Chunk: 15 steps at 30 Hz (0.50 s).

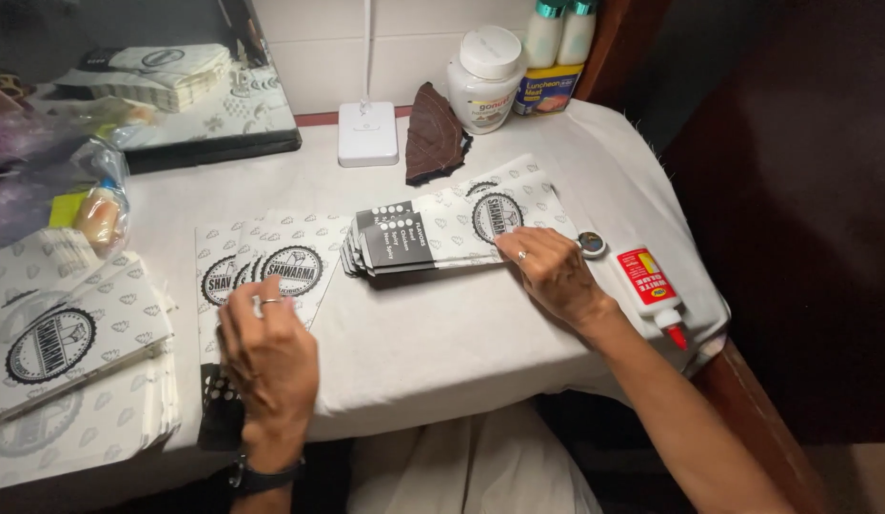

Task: The person assembles flat paper wrappers by applying glue to the edges and folding them into sleeves. They repeat this process for multiple wrappers, stacking the finished ones on the table.

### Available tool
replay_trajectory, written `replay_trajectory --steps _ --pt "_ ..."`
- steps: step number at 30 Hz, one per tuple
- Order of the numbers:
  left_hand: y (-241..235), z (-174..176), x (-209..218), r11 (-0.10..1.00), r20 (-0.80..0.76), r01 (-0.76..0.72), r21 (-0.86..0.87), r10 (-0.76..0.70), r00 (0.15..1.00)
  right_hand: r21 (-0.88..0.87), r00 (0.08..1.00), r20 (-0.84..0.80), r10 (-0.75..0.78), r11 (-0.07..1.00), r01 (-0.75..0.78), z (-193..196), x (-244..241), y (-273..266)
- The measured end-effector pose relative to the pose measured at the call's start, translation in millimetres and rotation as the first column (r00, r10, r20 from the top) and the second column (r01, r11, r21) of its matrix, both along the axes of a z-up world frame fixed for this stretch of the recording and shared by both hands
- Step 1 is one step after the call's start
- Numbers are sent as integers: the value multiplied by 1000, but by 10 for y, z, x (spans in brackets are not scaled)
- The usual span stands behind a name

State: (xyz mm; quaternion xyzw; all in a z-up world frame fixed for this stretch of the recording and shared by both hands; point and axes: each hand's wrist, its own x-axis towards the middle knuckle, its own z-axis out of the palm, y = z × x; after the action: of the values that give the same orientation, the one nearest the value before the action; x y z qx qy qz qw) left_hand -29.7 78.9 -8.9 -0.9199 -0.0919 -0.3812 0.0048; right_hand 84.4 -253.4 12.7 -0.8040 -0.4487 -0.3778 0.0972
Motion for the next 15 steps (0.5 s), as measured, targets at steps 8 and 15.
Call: replay_trajectory --steps 8,15 --pt "-410 68 -86 969 71 242 -57 -238 969 -94 1000 -27 -10 996 7 -134 149 16" --pt "-548 220 -223 941 174 331 -71 -315 933 66 992 110 63 995 -70 15 32 82"
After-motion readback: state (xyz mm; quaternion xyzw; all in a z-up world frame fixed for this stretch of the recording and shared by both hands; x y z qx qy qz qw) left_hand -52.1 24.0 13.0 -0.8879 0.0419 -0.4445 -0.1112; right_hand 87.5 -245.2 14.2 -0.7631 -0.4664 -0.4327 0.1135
